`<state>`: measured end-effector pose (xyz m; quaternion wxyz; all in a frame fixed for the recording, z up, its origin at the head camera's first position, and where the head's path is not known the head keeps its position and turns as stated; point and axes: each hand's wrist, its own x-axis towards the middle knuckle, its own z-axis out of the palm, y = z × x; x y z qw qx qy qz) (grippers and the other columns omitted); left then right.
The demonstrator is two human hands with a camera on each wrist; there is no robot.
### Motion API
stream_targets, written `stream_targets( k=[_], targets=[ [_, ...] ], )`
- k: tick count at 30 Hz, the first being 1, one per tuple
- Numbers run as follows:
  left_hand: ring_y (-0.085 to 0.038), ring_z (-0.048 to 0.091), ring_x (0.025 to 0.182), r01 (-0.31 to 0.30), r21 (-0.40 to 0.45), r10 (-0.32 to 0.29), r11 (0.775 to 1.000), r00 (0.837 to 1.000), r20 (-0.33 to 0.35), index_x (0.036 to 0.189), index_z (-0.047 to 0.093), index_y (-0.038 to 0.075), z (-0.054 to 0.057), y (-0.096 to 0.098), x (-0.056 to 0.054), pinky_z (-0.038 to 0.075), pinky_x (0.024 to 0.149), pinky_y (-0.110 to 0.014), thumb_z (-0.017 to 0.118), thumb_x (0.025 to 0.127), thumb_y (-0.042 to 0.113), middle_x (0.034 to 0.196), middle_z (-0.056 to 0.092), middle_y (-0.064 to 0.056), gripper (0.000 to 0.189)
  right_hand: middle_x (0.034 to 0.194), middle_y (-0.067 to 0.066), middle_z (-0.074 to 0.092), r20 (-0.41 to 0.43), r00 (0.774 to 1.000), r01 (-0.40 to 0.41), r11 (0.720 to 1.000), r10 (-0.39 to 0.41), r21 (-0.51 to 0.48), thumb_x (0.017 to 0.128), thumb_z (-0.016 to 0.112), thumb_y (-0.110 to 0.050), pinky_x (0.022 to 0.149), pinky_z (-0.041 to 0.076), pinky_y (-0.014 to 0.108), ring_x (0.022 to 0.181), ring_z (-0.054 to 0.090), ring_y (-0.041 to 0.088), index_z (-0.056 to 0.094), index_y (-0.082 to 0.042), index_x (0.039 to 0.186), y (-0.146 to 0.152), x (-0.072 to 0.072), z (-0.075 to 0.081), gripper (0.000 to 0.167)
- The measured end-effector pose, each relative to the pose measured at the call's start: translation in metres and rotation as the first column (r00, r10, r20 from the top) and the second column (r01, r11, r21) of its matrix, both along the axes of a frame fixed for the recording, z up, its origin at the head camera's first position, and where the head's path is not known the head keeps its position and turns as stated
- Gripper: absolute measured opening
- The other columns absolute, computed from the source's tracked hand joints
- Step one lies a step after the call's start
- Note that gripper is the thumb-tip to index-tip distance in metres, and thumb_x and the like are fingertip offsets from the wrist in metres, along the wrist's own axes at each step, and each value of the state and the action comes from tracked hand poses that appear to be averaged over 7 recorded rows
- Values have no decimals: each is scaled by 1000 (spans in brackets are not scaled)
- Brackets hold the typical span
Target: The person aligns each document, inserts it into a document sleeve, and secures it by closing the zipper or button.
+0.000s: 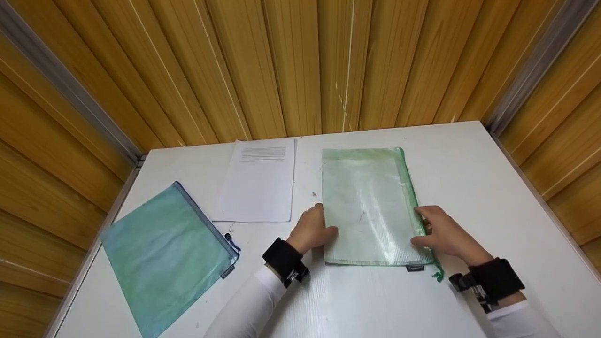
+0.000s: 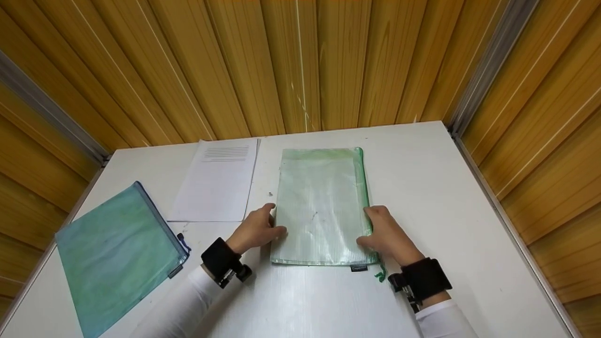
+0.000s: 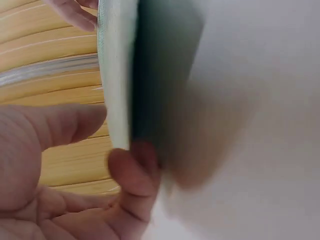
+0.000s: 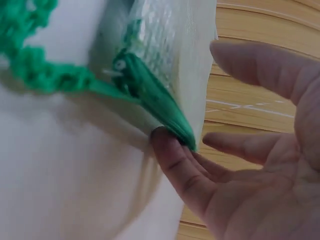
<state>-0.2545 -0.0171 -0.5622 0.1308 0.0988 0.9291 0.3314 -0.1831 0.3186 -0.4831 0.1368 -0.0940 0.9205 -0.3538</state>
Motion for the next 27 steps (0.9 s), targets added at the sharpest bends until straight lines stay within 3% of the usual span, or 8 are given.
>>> stream_targets(
  k=[8,10,12,14,18,21,25,27],
  targets=[
    [-20,58,95,150,-154,-159,977,986,-53,113,64,7,4,-6,35,57,82,-34,89,83,31,127,56,-13,45,167,45,29,1,993,-120,980,122,155,78,99,-14,108,52,69,151,34,68,49,16,155,-9,22,0,97],
    [-22,58,99,179,-177,-196,968,977,-85,107,64,8,10,-6,44,57,86,-35,96,79,33,126,56,-14,49,168,45,28,19,990,-140,974,139,177,77,100,-15,109,51,70,152,32,68,50,15,155,-11,25,0,97],
    [-26,58,103,197,-209,-221,958,970,-97,105,66,6,31,-4,57,59,91,-36,101,73,31,128,58,-15,54,168,45,29,25,988,-152,968,150,198,78,100,-16,111,50,70,153,31,68,51,15,154,-12,26,0,96],
    [-27,58,105,211,-236,-242,949,964,-113,102,67,5,40,-3,63,59,92,-36,105,69,30,130,59,-16,57,168,45,30,19,988,-156,964,156,215,78,99,-16,111,50,70,153,31,68,52,15,154,-12,26,-1,94],
    [-27,55,103,210,-300,-276,931,940,-199,104,68,4,30,-2,62,58,87,-35,106,65,28,132,60,-16,59,168,46,31,4,987,-159,959,162,234,80,96,-13,112,49,71,152,32,68,52,16,153,-13,24,-2,90],
    [-28,57,103,195,-348,-295,917,918,-264,108,69,4,8,-2,54,58,80,-36,104,67,31,132,62,-16,59,169,45,29,10,985,-167,955,170,243,82,95,-12,113,48,71,153,30,68,51,16,155,-12,22,-2,89],
    [-29,60,104,177,-395,-299,902,914,-274,109,70,6,2,0,48,59,76,-38,101,72,35,132,64,-15,56,170,46,27,7,984,-174,951,178,256,85,94,-13,115,46,72,154,28,69,49,16,156,-10,17,-3,89],
    [-30,61,104,167,-414,-300,895,912,-280,110,70,5,14,2,50,59,77,-39,101,73,33,131,66,-14,56,170,46,27,-5,984,-172,951,179,257,86,93,-12,115,46,73,153,28,69,49,16,156,-9,14,-4,88]
  ],
)
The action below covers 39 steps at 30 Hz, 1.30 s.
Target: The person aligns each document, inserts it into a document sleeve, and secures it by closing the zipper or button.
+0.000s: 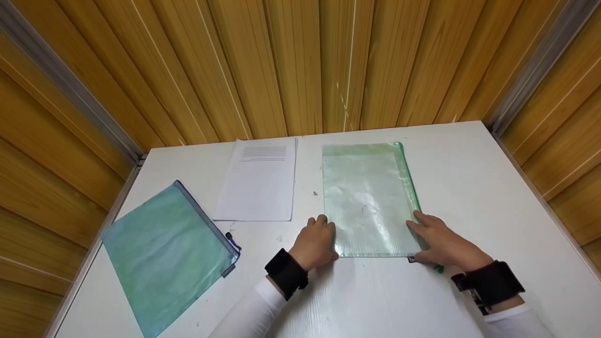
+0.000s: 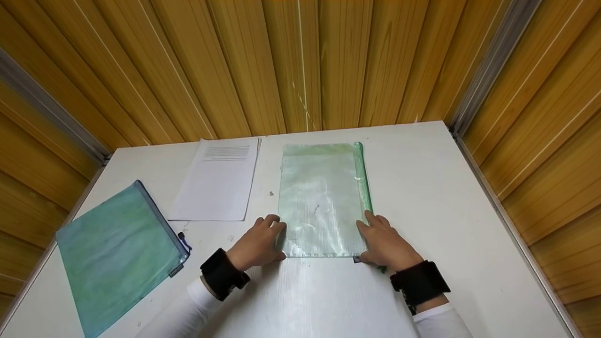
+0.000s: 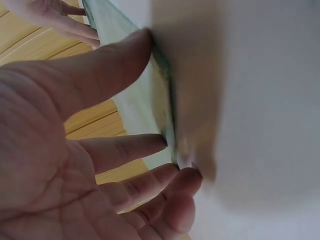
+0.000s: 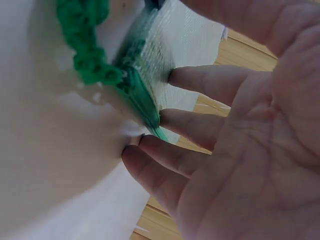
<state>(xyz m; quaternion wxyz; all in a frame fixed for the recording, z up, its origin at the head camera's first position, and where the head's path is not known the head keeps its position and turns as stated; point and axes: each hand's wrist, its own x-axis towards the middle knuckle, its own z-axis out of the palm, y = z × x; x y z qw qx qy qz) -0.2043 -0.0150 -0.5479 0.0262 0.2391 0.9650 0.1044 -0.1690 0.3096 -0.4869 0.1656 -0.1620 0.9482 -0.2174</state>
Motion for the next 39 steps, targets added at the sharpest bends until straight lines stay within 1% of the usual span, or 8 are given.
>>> stream_targets(
  k=[5,8,19,27,34,35,38,39],
  targets=[
    [-27,64,98,-14,-40,12,999,998,-67,111,74,3,43,6,12,59,76,-36,98,79,27,122,70,-12,47,166,47,32,-64,998,11,1000,-12,-23,88,90,-6,116,45,73,151,32,70,51,18,153,1,-6,-3,79],
    [-26,64,95,-38,-33,34,999,994,-103,107,75,3,51,9,14,58,75,-35,96,83,24,117,72,-12,38,164,46,37,-112,993,40,999,-42,-26,91,87,-5,116,45,73,149,37,68,54,18,150,-1,-9,-5,72],
    [-23,65,84,-83,-26,72,996,952,-298,91,77,7,38,17,8,57,67,-33,90,85,21,95,71,-8,20,164,45,40,-149,983,110,994,-107,9,97,79,-4,117,46,71,149,40,67,55,16,151,-3,-15,-8,62],
    [-24,66,88,-96,-21,85,995,945,-315,97,78,5,37,19,7,58,70,-34,90,86,22,101,72,-9,23,161,45,43,-200,975,110,993,-101,36,97,79,-2,113,49,71,145,45,68,58,16,148,-5,-17,-9,59],
    [-24,66,84,-74,-39,58,996,947,-317,96,77,6,37,16,7,57,66,-34,85,90,19,98,71,-9,17,161,46,43,-199,975,107,993,-96,44,97,79,0,113,50,70,145,45,68,57,18,148,-7,-16,-7,58],
    [-24,65,82,-64,-31,51,997,944,-327,94,76,6,31,15,5,57,65,-36,83,89,18,96,71,-9,15,161,46,43,-197,976,107,993,-96,47,97,78,1,113,50,70,146,44,68,57,18,148,-8,-16,-7,58],
    [-26,66,83,-34,8,35,999,957,-287,95,76,5,23,10,1,57,65,-39,82,90,17,99,73,-10,14,160,47,43,-200,976,104,993,-89,62,96,78,3,114,50,70,144,45,68,56,19,147,-10,-16,-5,57],
    [-27,66,83,-24,35,32,999,961,-274,95,76,5,14,8,-2,56,64,-40,82,89,17,101,74,-10,15,159,47,44,-202,975,104,992,-88,69,96,78,4,113,50,70,144,46,69,57,19,146,-12,-16,-4,57]
  ],
)
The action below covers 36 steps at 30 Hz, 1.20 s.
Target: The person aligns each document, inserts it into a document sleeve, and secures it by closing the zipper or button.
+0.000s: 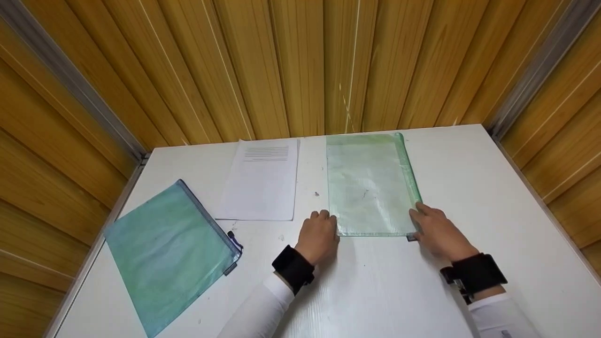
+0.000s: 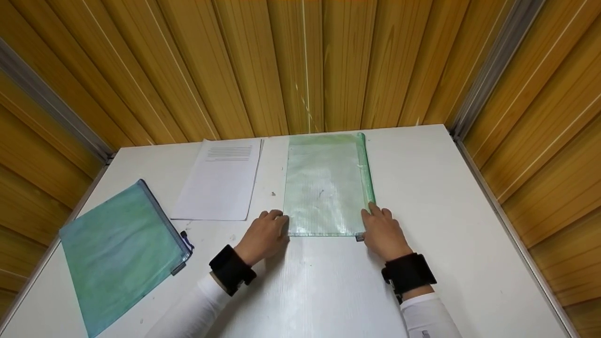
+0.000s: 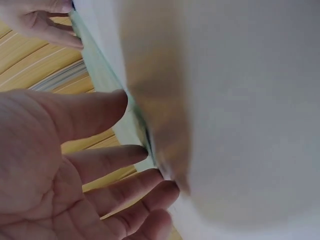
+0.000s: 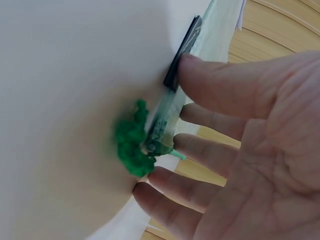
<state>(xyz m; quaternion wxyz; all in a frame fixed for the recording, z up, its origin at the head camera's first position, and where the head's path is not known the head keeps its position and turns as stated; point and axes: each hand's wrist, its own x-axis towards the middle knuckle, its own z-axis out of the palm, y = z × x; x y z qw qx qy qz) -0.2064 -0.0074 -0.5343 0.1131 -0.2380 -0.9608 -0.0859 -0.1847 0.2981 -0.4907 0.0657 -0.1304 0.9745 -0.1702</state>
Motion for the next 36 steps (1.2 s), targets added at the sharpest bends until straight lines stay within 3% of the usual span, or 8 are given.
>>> stream_targets(
  k=[6,15,22,26,29,32,34,36],
  targets=[
    [-31,74,100,3,114,-14,993,995,94,115,79,6,-44,-16,-15,63,78,-43,84,91,22,123,77,-13,29,153,49,49,11,1000,4,999,-4,44,93,74,8,105,51,77,139,48,70,63,19,134,-10,-1,6,44],
    [-35,69,121,-107,227,83,968,990,113,143,70,6,-49,-68,-3,61,97,-48,83,98,33,145,68,-17,54,150,48,51,-61,998,-8,998,4,-54,99,71,3,114,48,72,144,48,65,64,20,129,-44,0,21,36],
    [-49,66,121,-202,336,172,920,978,117,139,66,-12,66,-96,49,59,99,-60,84,96,8,141,65,-35,51,149,40,58,-152,988,-45,977,13,-208,100,72,0,116,50,65,142,55,58,62,18,139,-91,3,33,44],
    [-51,65,123,-268,367,241,891,963,118,142,65,-13,70,-121,53,59,101,-60,83,97,8,143,63,-37,53,143,38,63,-226,974,-94,944,22,-315,98,72,6,114,52,63,137,60,55,65,17,136,-125,9,28,40],
    [-52,64,118,-302,386,296,871,952,78,141,65,-12,41,-147,43,58,100,-57,80,101,17,138,64,-38,52,136,36,66,-280,959,-153,922,52,-354,96,73,9,110,55,61,130,63,52,67,17,132,-148,12,22,37],
    [-54,64,122,-344,405,331,847,938,104,141,64,-14,34,-166,40,57,104,-60,79,102,17,136,64,-39,52,130,33,68,-308,948,-202,907,86,-369,96,73,10,105,58,58,125,67,49,68,17,129,-168,14,15,35],
    [-56,63,126,-374,418,344,827,927,149,143,62,-16,38,-176,39,56,107,-61,76,104,16,137,63,-41,52,128,31,69,-303,946,-229,895,112,-382,96,71,9,104,59,56,123,68,46,68,16,128,-181,13,12,33],
    [-58,60,134,-426,427,352,797,904,244,145,59,-19,63,-178,46,52,112,-67,75,102,9,142,61,-43,54,126,30,70,-290,947,-253,879,139,-404,97,70,8,103,60,55,122,69,45,68,17,128,-193,12,8,31]
  ],
)
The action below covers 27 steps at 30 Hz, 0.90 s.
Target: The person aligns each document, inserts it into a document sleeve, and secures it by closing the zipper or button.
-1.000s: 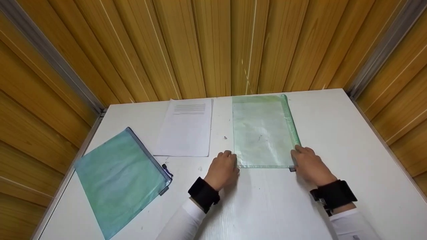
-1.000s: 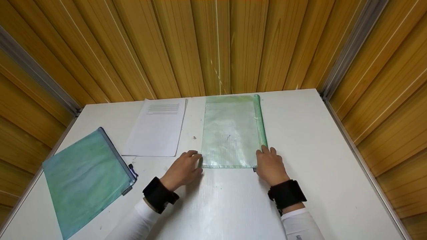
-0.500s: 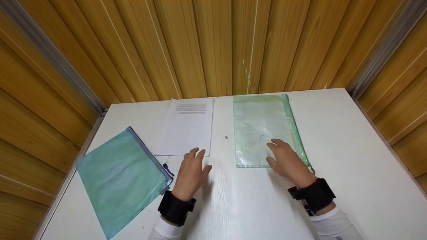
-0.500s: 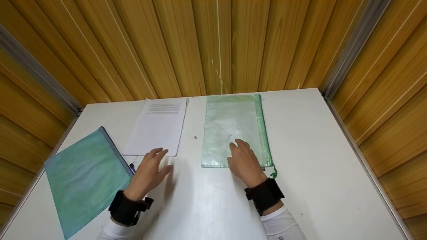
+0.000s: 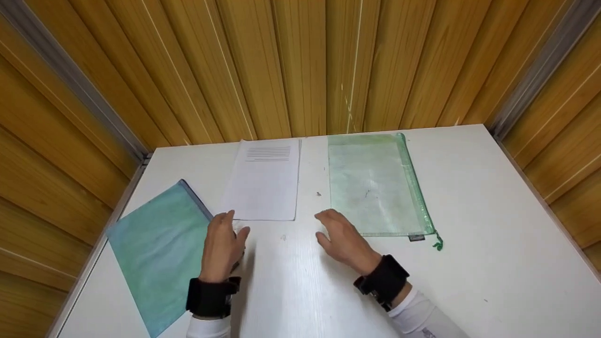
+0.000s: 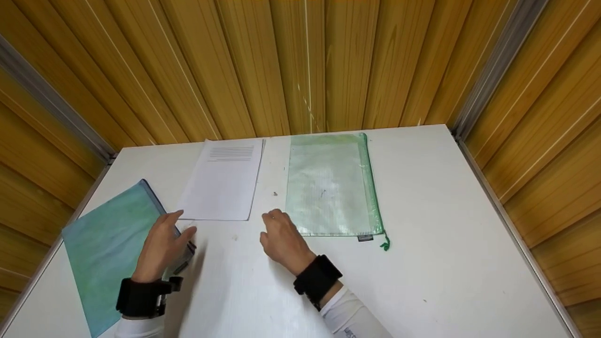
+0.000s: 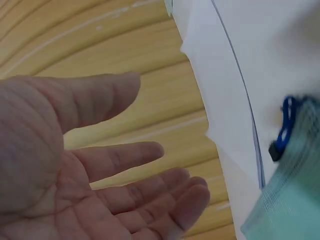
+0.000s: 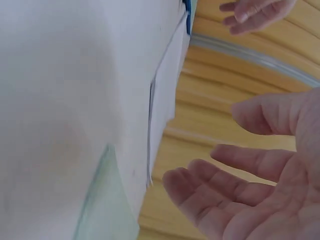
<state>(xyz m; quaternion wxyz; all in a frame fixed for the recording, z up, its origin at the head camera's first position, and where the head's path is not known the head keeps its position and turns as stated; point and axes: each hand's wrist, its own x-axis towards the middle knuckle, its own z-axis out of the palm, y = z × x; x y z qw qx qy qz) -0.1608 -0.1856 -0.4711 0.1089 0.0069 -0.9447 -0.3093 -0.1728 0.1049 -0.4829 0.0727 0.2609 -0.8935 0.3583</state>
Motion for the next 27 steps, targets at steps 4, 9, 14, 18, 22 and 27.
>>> stream_targets(
  k=[4,9,14,18,22,27],
  targets=[
    [-60,53,141,-61,23,57,998,990,130,148,53,-23,11,-12,1,48,117,-67,71,104,13,147,56,-45,59,126,29,72,77,994,-73,997,75,-34,100,67,5,101,61,53,120,71,42,67,17,128,-27,-3,-8,31],
    [-64,53,137,-113,5,109,994,972,207,147,53,-23,-10,-25,-8,47,116,-70,70,104,14,147,54,-48,60,119,27,74,153,978,-138,989,143,-44,98,64,2,97,61,49,111,72,38,69,16,126,-61,-4,-18,31],
    [-63,62,115,-132,-96,152,987,958,242,137,64,-19,-68,-45,-31,54,97,-69,73,101,25,127,63,-45,57,110,26,74,229,953,-180,979,197,-92,95,64,-1,90,60,39,99,71,36,71,15,124,-88,-9,-25,34],
    [-55,68,101,-116,-151,153,982,953,260,115,72,-16,-96,-55,-41,57,87,-64,74,100,28,107,69,-37,47,115,28,77,344,913,-168,970,221,-177,94,63,-3,92,62,34,103,77,40,72,14,123,-106,-17,-27,35],
    [-46,71,84,-79,-167,119,983,962,247,88,74,-7,-105,-59,-45,57,73,-55,76,98,26,86,71,-26,34,119,28,79,418,885,-125,970,204,-208,93,63,-3,95,63,34,107,79,40,72,13,122,-121,-21,-28,35],
    [-28,63,67,-43,-151,84,988,958,275,67,62,8,-104,-59,-45,47,60,-38,77,97,24,68,61,-10,38,116,26,79,449,874,-95,972,185,-215,87,66,5,96,64,37,107,79,39,72,13,121,-133,-20,-28,35]
  ],
)
